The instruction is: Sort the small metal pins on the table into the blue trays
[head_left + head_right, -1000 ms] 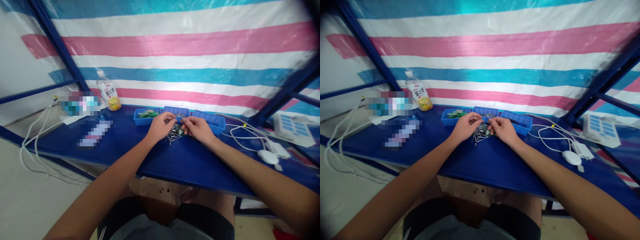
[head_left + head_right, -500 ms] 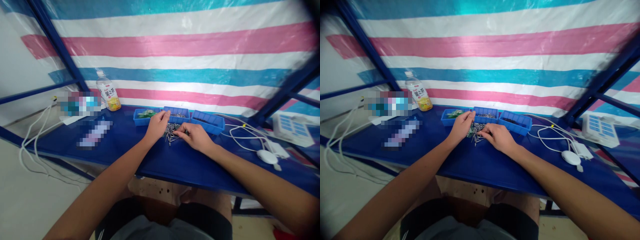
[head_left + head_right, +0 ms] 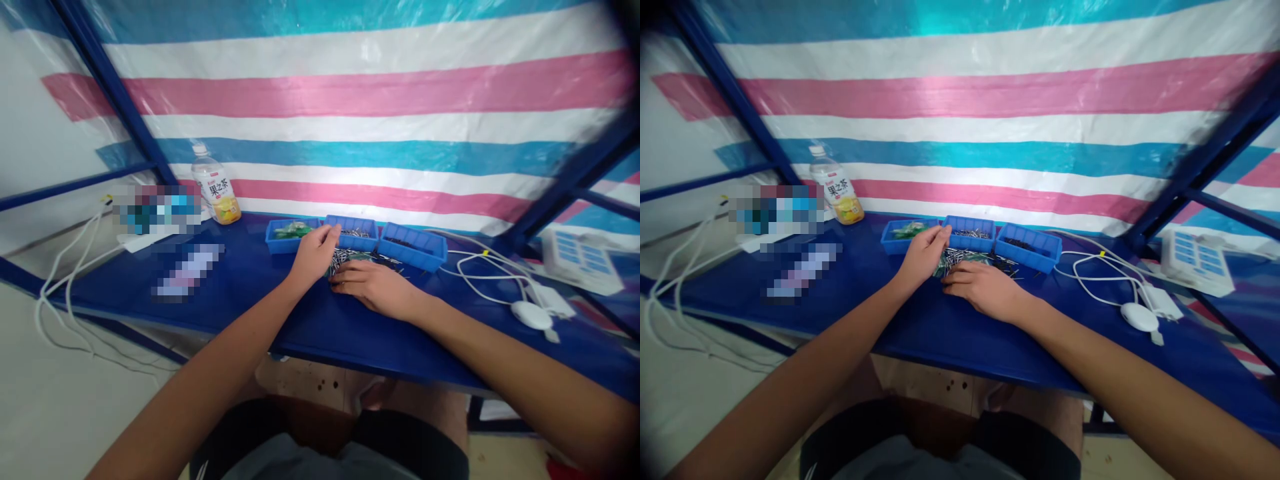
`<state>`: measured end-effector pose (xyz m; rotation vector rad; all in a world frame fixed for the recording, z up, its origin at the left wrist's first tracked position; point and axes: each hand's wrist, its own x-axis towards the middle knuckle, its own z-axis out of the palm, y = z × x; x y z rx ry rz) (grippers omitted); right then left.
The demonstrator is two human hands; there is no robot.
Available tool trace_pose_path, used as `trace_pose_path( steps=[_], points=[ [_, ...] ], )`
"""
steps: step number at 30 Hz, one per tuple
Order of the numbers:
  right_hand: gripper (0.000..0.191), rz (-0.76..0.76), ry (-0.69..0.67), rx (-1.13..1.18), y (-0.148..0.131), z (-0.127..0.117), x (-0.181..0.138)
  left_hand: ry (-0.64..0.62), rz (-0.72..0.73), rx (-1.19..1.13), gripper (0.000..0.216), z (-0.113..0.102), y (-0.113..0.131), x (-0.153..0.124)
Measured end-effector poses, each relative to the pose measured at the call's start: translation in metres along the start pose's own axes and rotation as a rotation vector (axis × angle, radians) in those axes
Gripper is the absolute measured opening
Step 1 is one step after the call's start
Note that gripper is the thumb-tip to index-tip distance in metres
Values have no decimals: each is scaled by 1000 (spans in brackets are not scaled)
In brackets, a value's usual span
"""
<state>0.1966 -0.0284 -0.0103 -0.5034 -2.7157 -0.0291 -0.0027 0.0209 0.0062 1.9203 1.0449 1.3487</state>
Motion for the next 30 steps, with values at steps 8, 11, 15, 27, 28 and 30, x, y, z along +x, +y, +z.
trace_pose_path(
  steps=[8,11,15,27,28,30],
  points=[
    [28,-45,-9,-155,0,-4,-1,-29,-13,12,49,1,2,-1],
    [29,-20,3,-166,3,-3,-1,-40,-20,18,49,2,3,-1],
    [24,118,125,-16,6,-3,-3,-49,-15,24,49,1,1,-1],
    [30,758,827,610,22,-1,-12,-265,40,115,22,5,-4,-6],
    [31,764,837,616,22,-1,-12,-279,25,105,24,5,-5,-6],
    [30,763,834,625,21,-2,-13,-296,2,48,30,5,-7,-6]
  ],
)
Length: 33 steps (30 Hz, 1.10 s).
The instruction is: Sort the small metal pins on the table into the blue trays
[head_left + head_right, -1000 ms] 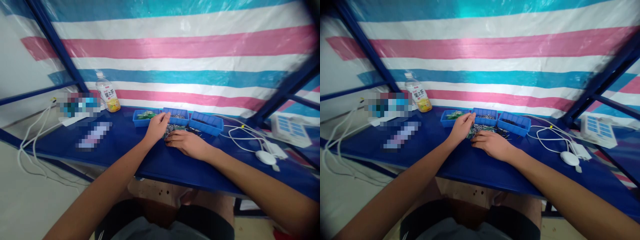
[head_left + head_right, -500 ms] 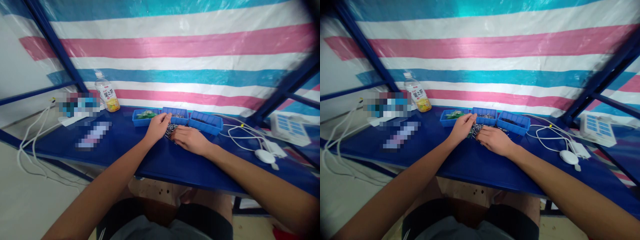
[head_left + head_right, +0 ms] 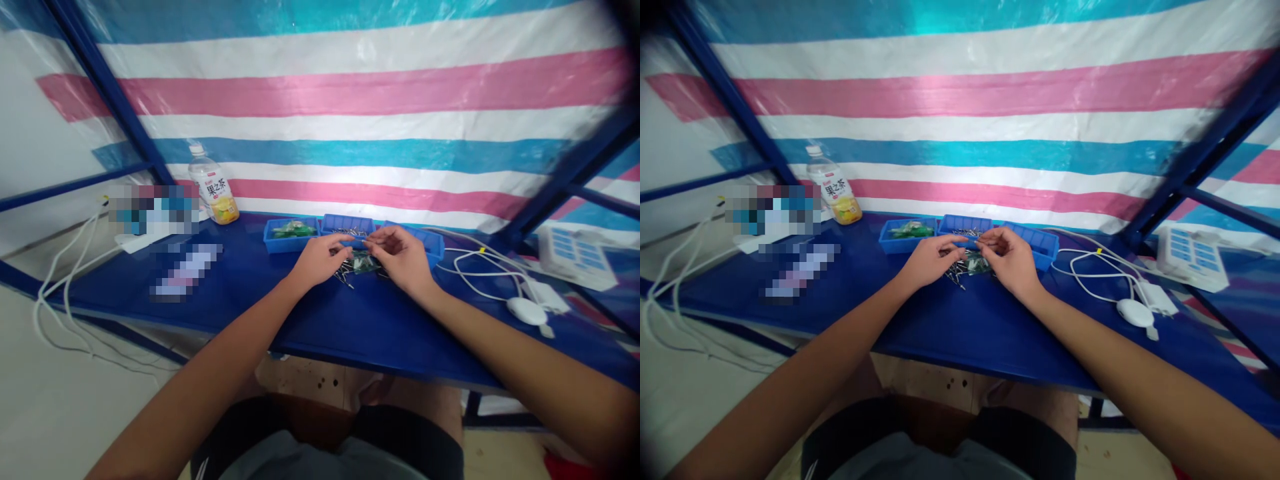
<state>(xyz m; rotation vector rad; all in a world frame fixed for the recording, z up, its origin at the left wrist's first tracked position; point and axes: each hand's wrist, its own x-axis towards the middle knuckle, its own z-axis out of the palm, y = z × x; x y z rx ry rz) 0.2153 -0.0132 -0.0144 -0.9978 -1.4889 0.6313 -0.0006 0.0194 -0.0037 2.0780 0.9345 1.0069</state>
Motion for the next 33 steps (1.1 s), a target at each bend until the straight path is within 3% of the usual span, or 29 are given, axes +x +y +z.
trace_pose_path(
  steps=[3,10,12,17,22,25,33],
  points=[
    [29,6,-39,9,0,1,-2,4,9,-93,32,0,-1,2],
    [30,38,-161,-10,3,6,-6,43,14,-182,12,-1,-4,5],
    [30,37,-147,-47,3,5,-6,53,6,-237,7,1,-7,5],
    [31,54,-95,-61,2,2,-3,61,-88,-386,19,6,-7,5],
    [30,50,-74,-63,-2,2,-3,23,-59,-179,38,3,-1,2],
    [27,29,-70,-121,-5,2,-5,8,-10,-77,37,2,-1,2],
    [18,-97,-122,-288,-3,1,-5,32,13,-160,32,4,-4,3]
  ],
)
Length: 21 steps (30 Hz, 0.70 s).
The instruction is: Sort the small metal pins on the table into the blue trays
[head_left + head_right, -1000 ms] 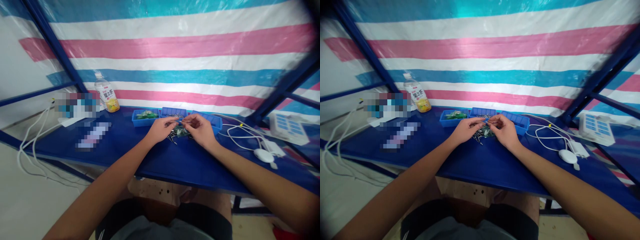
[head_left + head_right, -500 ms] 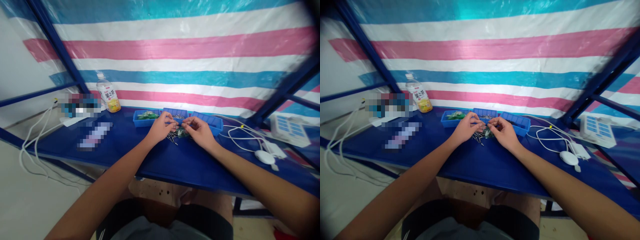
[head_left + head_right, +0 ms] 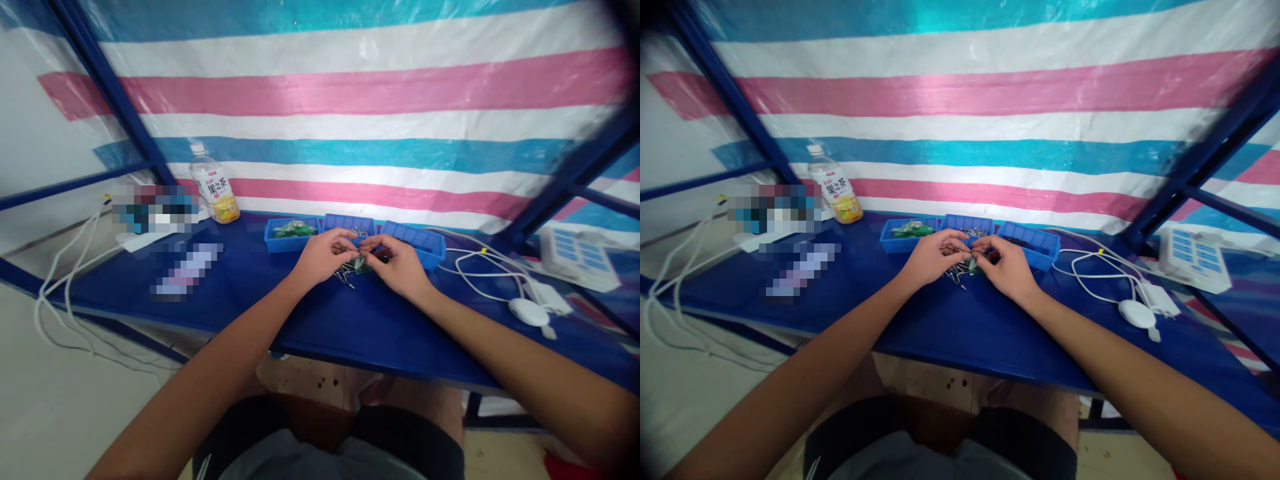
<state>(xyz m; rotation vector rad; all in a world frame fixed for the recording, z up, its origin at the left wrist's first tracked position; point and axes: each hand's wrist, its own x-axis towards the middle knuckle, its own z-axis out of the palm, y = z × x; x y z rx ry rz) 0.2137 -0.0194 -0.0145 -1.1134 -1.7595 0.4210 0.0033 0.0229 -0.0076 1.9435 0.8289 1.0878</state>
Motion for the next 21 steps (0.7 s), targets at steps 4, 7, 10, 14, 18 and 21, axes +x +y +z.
trace_pose_path(
  steps=[4,7,10,14,18,21],
  points=[
    [20,44,-65,38,3,2,0,5,-10,-22,32,-1,3,0],
    [24,72,-101,112,4,2,0,-9,-1,-34,29,-3,6,0],
    [23,51,-103,109,4,3,-1,-24,-8,-74,29,-3,7,0],
    [24,24,-100,99,2,4,-2,-47,-32,-146,32,-1,6,-1],
    [41,2,-109,113,0,4,-2,-4,-9,-158,36,0,7,0],
    [42,-6,-75,52,-1,2,-1,17,1,-64,30,-2,10,-1]
  ],
)
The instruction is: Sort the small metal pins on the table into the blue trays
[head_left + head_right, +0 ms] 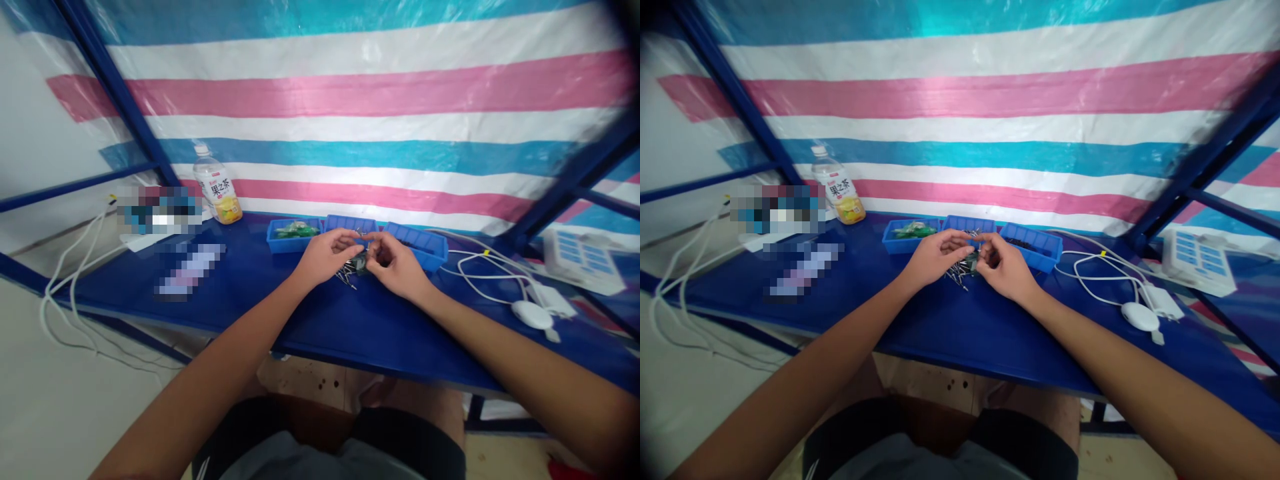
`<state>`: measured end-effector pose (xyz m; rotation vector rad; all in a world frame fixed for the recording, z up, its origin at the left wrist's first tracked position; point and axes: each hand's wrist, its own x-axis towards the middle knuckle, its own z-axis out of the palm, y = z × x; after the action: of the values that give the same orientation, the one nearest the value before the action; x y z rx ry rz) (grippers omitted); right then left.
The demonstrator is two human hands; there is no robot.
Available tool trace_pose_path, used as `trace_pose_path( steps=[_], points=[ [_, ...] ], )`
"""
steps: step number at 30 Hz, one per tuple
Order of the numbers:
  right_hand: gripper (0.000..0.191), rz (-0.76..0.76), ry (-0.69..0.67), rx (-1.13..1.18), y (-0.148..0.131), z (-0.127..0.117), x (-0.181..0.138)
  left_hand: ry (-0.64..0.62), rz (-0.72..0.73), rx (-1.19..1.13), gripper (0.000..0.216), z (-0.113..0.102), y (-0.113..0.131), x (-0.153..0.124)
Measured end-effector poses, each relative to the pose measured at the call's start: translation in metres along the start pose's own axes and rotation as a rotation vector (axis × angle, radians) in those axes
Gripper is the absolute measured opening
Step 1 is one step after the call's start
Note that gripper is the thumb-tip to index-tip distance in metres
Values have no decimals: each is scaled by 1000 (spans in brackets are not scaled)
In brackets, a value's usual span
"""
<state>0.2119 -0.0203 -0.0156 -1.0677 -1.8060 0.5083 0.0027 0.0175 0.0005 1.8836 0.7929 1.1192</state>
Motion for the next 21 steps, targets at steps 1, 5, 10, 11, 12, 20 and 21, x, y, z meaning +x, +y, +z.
trace_pose_path(
  steps=[1,5,10,11,12,20,21],
  points=[
    [36,2,23,-36,0,-1,0,-24,-5,37,28,-1,1,-1],
    [18,-2,90,-174,1,-6,1,-149,5,150,33,-1,2,-5],
    [12,-88,95,-213,2,-7,3,-104,63,168,29,0,-4,-2],
    [12,-99,92,-208,2,-6,3,-91,58,143,28,0,-6,-1],
    [13,-105,86,-198,2,-6,3,-76,49,112,27,0,-7,0],
    [24,-113,-10,-114,-1,-4,1,30,4,-10,20,-1,-7,1],
    [24,-112,-16,-114,-2,-4,1,36,1,-9,19,-2,-7,1]
  ],
)
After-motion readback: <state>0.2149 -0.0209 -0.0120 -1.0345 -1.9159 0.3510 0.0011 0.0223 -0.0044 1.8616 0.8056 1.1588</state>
